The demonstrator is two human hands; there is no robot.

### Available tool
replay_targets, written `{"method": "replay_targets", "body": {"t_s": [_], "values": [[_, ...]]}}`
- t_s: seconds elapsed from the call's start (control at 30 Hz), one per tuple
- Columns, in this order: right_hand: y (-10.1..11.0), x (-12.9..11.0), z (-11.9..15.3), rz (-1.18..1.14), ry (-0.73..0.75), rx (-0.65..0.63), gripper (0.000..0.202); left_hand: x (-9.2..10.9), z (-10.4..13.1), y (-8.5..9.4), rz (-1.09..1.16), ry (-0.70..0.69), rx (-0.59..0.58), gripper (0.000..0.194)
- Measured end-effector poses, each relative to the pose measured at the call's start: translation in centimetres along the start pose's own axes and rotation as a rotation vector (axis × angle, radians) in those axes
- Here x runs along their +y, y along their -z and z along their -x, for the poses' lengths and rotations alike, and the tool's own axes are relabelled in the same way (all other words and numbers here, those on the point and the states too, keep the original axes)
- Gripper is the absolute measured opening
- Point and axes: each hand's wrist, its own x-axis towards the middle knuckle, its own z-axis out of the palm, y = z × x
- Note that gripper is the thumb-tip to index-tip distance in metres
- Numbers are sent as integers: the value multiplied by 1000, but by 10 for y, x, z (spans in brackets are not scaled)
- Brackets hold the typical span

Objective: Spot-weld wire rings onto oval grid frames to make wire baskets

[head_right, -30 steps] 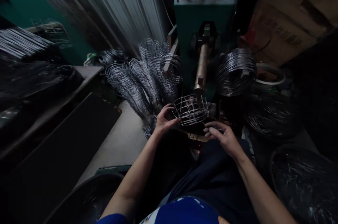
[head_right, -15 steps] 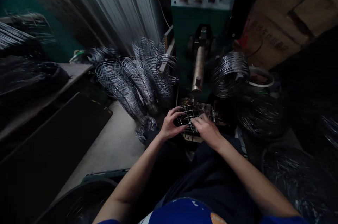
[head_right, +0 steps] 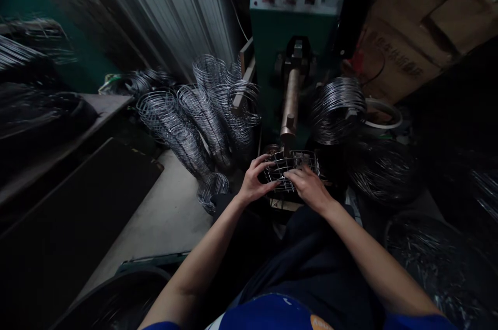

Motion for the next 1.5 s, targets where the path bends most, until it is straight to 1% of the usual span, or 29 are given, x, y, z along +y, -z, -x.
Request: {"method": "replay_targets", "body": {"t_s": [0.13,0.27,0.4,0.53,0.67,0.73,0.8,0.87,0.93,1.0,1.07,1.13,1.17,1.23,1.3,1.37,1.43,1.5], "values": [[2,3,-4,-14,-1,-5,41,-1,-3,-1,27,8,20,54],[0,1,-6,-35,-17,31,32,-1,-3,-3,48,21,47,53],[-6,1,-12,-18,-96,111,24,-4,-14,-1,23,-24,62,49],[-15,8,-22,-22,-194,223,14,-9,-28,3,23,-36,65,49],[-18,14,-26,-13,-233,295,17,-14,-36,4,50,-38,53,48],[-14,12,-27,-17,-239,331,19,-17,-41,3,50,-27,56,47],[-4,8,-28,-67,-269,365,19,-21,-48,2,45,-13,53,47],[6,3,-25,-180,-329,379,18,-25,-55,4,43,-15,49,47],[13,0,-16,-355,-411,370,18,-26,-58,7,45,-35,42,46],[16,1,1,-561,-533,352,21,-28,-53,10,53,-41,22,49],[16,6,23,-741,-693,340,28,-33,-40,10,87,3,10,63],[14,12,45,-852,-855,355,42,-41,-22,4,154,114,3,78],[13,15,55,-881,-923,379,48,-46,-14,-1,204,188,-2,81],[12,18,68,-904,-1008,452,55,-56,-1,-11,323,321,-11,76],[13,15,71,-917,-1031,495,52,-61,5,-18,419,389,3,66],[17,7,68,-945,-998,487,44,-61,6,-18,444,394,47,59],[24,-6,61,-1016,-935,425,38,-54,8,-11,437,371,87,56],[32,-19,53,-1098,-847,332,36,-44,11,1,447,337,114,55]]}}
